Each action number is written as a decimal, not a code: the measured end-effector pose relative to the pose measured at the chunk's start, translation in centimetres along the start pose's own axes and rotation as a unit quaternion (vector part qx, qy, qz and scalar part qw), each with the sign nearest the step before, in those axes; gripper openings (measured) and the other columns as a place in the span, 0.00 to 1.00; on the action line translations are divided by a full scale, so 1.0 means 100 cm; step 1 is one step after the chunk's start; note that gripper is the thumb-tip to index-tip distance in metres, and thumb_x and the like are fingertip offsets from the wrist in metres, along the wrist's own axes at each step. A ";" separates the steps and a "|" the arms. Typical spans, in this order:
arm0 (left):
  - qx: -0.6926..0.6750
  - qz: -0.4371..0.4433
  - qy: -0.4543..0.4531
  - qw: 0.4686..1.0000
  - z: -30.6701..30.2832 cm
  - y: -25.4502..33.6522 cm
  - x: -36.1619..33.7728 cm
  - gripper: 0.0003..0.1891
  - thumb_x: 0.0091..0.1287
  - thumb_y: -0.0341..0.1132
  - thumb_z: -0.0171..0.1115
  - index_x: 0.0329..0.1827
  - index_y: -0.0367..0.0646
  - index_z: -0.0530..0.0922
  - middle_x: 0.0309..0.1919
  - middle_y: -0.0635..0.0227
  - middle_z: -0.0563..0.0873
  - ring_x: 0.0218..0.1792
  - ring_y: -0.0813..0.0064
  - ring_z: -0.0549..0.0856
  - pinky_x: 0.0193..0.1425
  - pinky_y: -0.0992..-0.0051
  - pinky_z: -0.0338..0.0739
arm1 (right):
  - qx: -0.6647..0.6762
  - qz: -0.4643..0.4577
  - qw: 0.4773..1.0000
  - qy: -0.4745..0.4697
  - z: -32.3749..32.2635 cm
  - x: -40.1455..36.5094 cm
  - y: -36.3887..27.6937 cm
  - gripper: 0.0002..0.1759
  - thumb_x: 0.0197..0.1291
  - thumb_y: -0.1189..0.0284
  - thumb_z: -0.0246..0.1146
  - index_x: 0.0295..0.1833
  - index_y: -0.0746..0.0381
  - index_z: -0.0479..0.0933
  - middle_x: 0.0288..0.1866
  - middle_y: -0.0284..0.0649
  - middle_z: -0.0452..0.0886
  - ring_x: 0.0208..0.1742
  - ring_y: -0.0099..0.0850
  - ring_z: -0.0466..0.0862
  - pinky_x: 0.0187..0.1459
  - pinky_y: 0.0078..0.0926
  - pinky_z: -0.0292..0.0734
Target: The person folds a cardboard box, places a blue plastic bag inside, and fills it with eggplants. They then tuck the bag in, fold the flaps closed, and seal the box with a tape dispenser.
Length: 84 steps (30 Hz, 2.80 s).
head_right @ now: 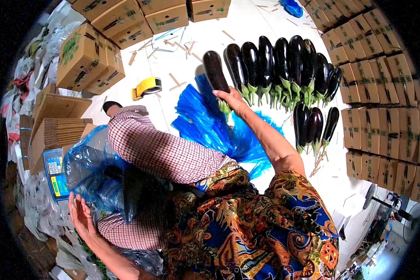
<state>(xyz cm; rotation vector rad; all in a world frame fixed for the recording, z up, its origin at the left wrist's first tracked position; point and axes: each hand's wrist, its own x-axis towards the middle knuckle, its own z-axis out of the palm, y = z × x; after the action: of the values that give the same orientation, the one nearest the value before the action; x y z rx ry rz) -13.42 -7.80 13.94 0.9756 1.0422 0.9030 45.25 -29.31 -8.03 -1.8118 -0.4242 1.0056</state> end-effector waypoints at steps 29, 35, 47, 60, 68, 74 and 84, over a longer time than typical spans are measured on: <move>-0.074 -0.046 0.344 0.935 -0.198 -0.170 -0.111 0.19 0.69 0.31 0.59 0.62 0.35 0.74 0.49 0.57 0.84 0.48 0.67 0.84 0.55 0.68 0.79 | -0.496 -0.172 0.850 0.049 -0.010 0.199 0.078 0.28 0.50 0.50 0.71 0.35 0.68 0.82 0.32 0.51 0.85 0.34 0.44 0.85 0.35 0.40 0.78; 0.556 0.069 0.216 0.800 -0.207 -0.234 -0.088 0.34 0.60 0.37 0.64 0.71 0.45 0.65 0.53 0.52 0.82 0.55 0.53 0.80 0.53 0.59 0.78 | -0.081 -0.190 0.974 -0.096 0.116 0.111 -0.126 0.16 0.65 0.65 0.64 0.52 0.63 0.79 0.40 0.36 0.83 0.34 0.22 0.78 0.35 0.22 0.74; 0.621 -0.064 0.163 0.764 -0.181 -0.251 -0.111 0.09 0.57 0.32 0.57 0.37 0.43 0.83 0.33 0.56 0.86 0.37 0.51 0.85 0.42 0.55 0.80 | -0.376 -0.383 0.676 -0.504 0.419 -0.185 -0.296 0.14 0.64 0.70 0.62 0.51 0.67 0.79 0.45 0.42 0.83 0.43 0.31 0.82 0.45 0.28 0.78; 0.460 -0.217 0.009 0.861 -0.148 -0.213 -0.241 0.14 0.59 0.36 0.62 0.43 0.35 0.80 0.37 0.50 0.84 0.36 0.55 0.83 0.43 0.57 0.77 | -0.412 -0.649 0.154 -0.620 0.629 -0.243 -0.056 0.29 0.51 0.78 0.64 0.62 0.58 0.73 0.69 0.39 0.68 0.70 0.44 0.64 0.61 0.45 0.68; 0.504 -0.126 0.183 0.835 -0.163 -0.116 -0.210 0.14 0.62 0.41 0.65 0.42 0.38 0.81 0.36 0.55 0.84 0.40 0.53 0.83 0.44 0.59 0.78 | -0.600 -0.628 0.058 -0.492 0.676 -0.213 0.021 0.08 0.61 0.68 0.59 0.33 0.51 0.84 0.35 0.30 0.86 0.48 0.34 0.82 0.62 0.38 0.63; 0.431 0.120 0.303 0.841 -0.209 -0.168 -0.136 0.12 0.68 0.37 0.59 0.46 0.37 0.81 0.37 0.55 0.84 0.40 0.55 0.84 0.44 0.64 0.79 | -0.733 -0.548 0.053 -0.400 0.675 -0.212 -0.035 0.11 0.65 0.65 0.54 0.37 0.48 0.83 0.37 0.30 0.85 0.44 0.32 0.84 0.55 0.37 0.66; 0.273 -0.245 0.305 0.879 -0.263 -0.331 0.008 0.29 0.57 0.49 0.66 0.54 0.35 0.75 0.45 0.47 0.84 0.48 0.46 0.83 0.49 0.59 0.80 | -0.569 -0.434 0.268 -0.645 0.675 -0.263 -0.074 0.11 0.50 0.72 0.55 0.37 0.59 0.81 0.35 0.50 0.83 0.41 0.49 0.84 0.47 0.46 0.78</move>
<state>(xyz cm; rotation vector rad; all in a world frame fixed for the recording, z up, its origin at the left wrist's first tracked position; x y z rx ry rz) -34.00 -11.81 -22.75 0.8153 2.0611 0.4853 -22.66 -3.77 -1.66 -0.5027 -3.4083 1.0334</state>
